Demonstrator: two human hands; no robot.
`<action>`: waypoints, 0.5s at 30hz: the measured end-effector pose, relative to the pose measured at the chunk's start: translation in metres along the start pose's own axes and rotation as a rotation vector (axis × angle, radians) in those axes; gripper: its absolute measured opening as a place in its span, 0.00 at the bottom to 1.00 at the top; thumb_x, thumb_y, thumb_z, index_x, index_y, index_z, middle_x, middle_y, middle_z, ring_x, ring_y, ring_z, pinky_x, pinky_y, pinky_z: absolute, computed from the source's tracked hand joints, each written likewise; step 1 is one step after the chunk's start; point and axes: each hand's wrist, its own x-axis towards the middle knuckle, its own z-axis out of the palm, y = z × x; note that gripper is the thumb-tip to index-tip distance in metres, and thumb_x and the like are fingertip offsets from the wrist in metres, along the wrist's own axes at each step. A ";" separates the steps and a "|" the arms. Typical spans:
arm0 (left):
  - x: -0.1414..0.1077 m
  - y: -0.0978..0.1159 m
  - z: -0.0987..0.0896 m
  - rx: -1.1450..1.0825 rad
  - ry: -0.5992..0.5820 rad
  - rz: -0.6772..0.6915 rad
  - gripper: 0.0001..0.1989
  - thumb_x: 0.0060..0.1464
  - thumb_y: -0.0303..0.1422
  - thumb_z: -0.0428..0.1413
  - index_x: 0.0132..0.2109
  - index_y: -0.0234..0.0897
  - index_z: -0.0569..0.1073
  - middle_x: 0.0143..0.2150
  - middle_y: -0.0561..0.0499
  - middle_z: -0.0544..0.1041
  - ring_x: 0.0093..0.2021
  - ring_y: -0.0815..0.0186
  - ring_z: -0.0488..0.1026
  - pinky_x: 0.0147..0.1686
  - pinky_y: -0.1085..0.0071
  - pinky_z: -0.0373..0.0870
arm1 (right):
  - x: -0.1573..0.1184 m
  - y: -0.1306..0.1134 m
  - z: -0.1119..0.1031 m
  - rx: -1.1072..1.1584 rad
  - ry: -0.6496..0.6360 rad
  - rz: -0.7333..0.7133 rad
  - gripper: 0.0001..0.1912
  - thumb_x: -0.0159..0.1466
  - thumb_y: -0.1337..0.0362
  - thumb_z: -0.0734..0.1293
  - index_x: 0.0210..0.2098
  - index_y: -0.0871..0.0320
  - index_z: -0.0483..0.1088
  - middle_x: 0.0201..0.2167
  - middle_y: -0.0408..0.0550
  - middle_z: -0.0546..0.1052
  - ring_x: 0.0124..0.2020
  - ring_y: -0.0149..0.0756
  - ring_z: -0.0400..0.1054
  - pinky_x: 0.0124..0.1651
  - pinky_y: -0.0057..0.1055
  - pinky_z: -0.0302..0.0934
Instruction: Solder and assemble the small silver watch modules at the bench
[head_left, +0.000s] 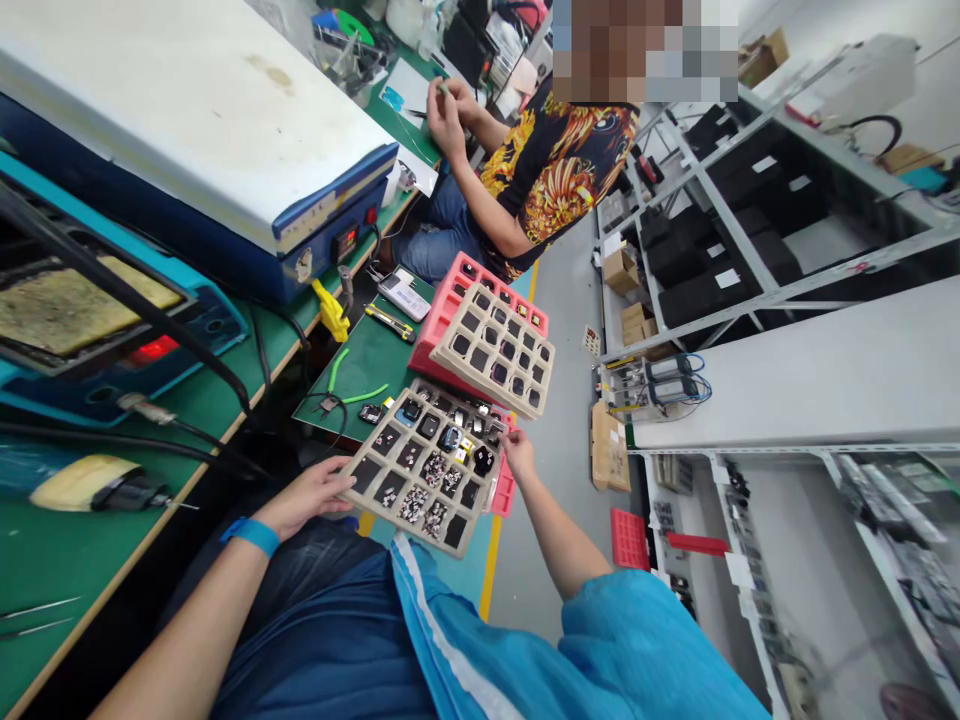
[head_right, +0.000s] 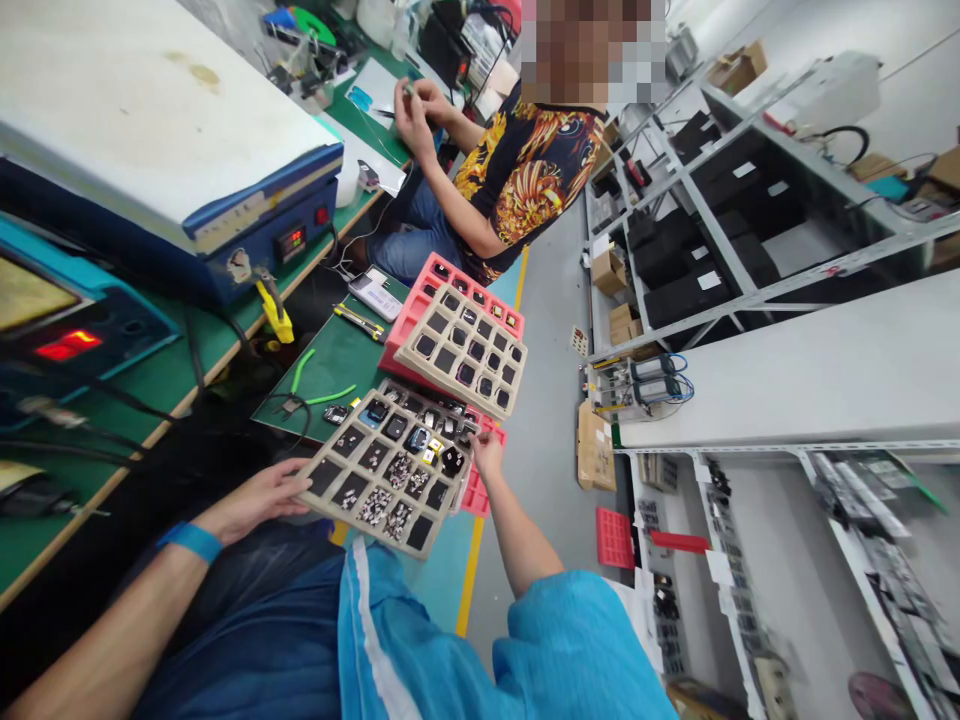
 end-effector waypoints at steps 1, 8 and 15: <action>0.000 0.000 0.001 0.000 0.004 0.007 0.39 0.35 0.51 0.73 0.53 0.40 0.74 0.42 0.47 0.82 0.43 0.53 0.83 0.42 0.60 0.83 | -0.001 0.002 0.000 0.000 -0.001 -0.004 0.17 0.71 0.57 0.68 0.56 0.59 0.71 0.55 0.52 0.76 0.51 0.43 0.75 0.52 0.45 0.74; 0.013 -0.005 0.039 0.056 0.037 0.095 0.38 0.50 0.52 0.65 0.61 0.37 0.67 0.46 0.44 0.81 0.50 0.55 0.81 0.53 0.59 0.80 | -0.012 0.023 0.001 0.043 0.048 0.099 0.18 0.72 0.57 0.68 0.57 0.58 0.71 0.56 0.53 0.75 0.52 0.43 0.74 0.53 0.46 0.73; 0.020 -0.008 0.042 0.421 0.281 0.126 0.26 0.57 0.38 0.63 0.61 0.36 0.71 0.54 0.39 0.76 0.64 0.46 0.70 0.66 0.50 0.65 | -0.012 0.037 0.005 0.265 -0.024 0.038 0.18 0.72 0.57 0.68 0.58 0.57 0.70 0.57 0.54 0.74 0.53 0.44 0.74 0.54 0.47 0.73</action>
